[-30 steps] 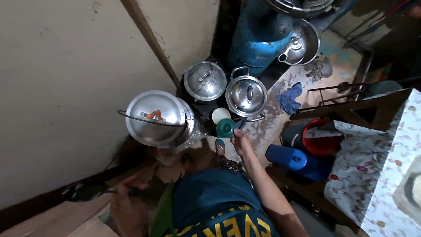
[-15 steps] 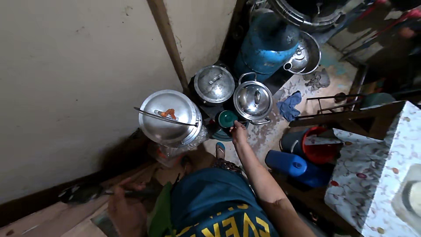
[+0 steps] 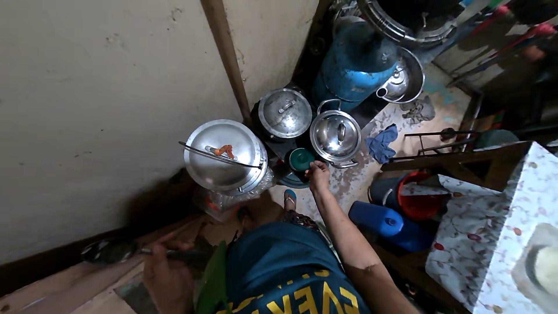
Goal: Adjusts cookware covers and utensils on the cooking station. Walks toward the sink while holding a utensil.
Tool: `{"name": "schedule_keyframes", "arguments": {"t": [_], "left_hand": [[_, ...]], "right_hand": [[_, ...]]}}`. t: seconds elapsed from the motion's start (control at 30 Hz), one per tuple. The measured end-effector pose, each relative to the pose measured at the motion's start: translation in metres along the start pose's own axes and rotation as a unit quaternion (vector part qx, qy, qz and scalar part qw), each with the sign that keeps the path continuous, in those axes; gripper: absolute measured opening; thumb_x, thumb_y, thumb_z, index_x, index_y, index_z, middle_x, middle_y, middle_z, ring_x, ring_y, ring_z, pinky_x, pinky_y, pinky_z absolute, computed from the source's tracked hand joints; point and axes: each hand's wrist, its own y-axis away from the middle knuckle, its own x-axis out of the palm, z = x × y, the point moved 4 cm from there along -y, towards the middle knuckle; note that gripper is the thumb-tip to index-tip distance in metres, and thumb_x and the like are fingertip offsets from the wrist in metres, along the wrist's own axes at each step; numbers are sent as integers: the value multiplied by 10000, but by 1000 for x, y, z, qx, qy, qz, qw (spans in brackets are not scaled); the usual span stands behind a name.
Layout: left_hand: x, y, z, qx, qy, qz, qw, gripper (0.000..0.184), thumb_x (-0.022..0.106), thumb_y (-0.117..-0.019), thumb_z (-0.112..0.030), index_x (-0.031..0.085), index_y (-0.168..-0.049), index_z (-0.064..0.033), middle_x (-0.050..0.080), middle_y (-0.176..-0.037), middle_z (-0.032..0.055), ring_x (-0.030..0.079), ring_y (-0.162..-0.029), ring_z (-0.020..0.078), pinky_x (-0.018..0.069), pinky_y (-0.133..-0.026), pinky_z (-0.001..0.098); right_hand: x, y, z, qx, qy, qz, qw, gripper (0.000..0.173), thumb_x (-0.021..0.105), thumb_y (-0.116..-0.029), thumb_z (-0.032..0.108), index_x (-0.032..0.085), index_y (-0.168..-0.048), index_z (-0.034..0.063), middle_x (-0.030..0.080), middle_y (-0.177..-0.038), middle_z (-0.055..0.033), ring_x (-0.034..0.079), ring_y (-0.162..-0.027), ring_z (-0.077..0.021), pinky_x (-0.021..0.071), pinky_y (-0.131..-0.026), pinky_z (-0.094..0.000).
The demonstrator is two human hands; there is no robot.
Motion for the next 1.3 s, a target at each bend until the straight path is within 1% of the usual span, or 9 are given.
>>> {"name": "schedule_keyframes", "arguments": {"t": [0.3,0.4,0.5,0.57,0.7,0.9,1.03,1.23,1.3], "left_hand": [[8,10,0,-7,1,-10,1000,417,172,-1104,-136,588,-1081,-125,694,-758,-171,684,-696,-14,595,-699,173],[7,14,1,-21,-7,-31,999,402,170,-1096,-136,571,-1078,-112,678,-742,-170,673,-679,-8,596,-692,184],[4,20,2,-49,-18,-61,997,392,172,-1103,-156,558,-1102,-92,666,-739,-167,668,-676,-12,598,-700,189],[2,24,3,-55,-21,-83,995,394,174,-1108,-160,558,-1129,-72,666,-742,-163,668,-667,-9,598,-685,190],[0,31,3,-41,-19,-100,994,374,182,-1103,-144,547,-1129,-64,666,-746,-160,679,-686,0,608,-700,203],[-7,45,-1,-53,-9,-129,990,371,174,-1104,-159,530,-1148,-70,656,-777,-158,671,-692,-10,600,-678,188],[-18,57,3,-52,-21,-154,987,399,139,-1100,-163,518,-1152,-51,636,-763,-167,653,-686,-30,584,-676,170],[-19,72,5,-34,-11,-179,983,403,140,-1092,-132,526,-1144,-29,632,-739,-175,655,-682,-26,590,-709,185],[-19,72,5,-27,-4,-179,983,410,136,-1092,-127,536,-1128,-46,642,-741,-178,660,-686,-24,590,-707,187]], "right_hand": [[0,-8,-8,-23,7,22,999,231,509,-1048,15,489,-1267,-54,572,-811,-87,566,-545,-111,545,-552,-265],[-4,-12,-13,-34,22,8,999,210,562,-1016,-4,492,-1196,-85,572,-782,-101,575,-542,-127,555,-560,-281],[-8,1,-10,-80,126,30,988,264,575,-1033,78,456,-1178,-108,565,-840,-135,581,-595,-141,552,-603,-298],[5,24,10,-158,254,103,949,287,510,-1065,110,522,-1201,-143,612,-963,-197,615,-746,-186,547,-726,-335],[59,31,70,-366,412,196,811,274,464,-1051,30,636,-1202,-121,629,-1232,-311,648,-1128,-404,517,-1002,-505],[145,-13,135,-454,572,177,660,370,563,-963,-26,616,-1330,-30,519,-1458,-276,543,-1306,-465,492,-1026,-577],[161,-24,143,-469,663,223,540,345,589,-945,-69,606,-1289,-77,557,-1368,-307,518,-1313,-492,466,-1048,-596],[165,-32,149,-502,685,279,447,352,525,-987,-80,583,-1334,-64,541,-1405,-299,510,-1322,-504,463,-1049,-604],[160,-28,158,-525,662,271,461,365,531,-969,-106,581,-1328,-70,548,-1396,-305,523,-1307,-510,463,-1052,-602]]}}
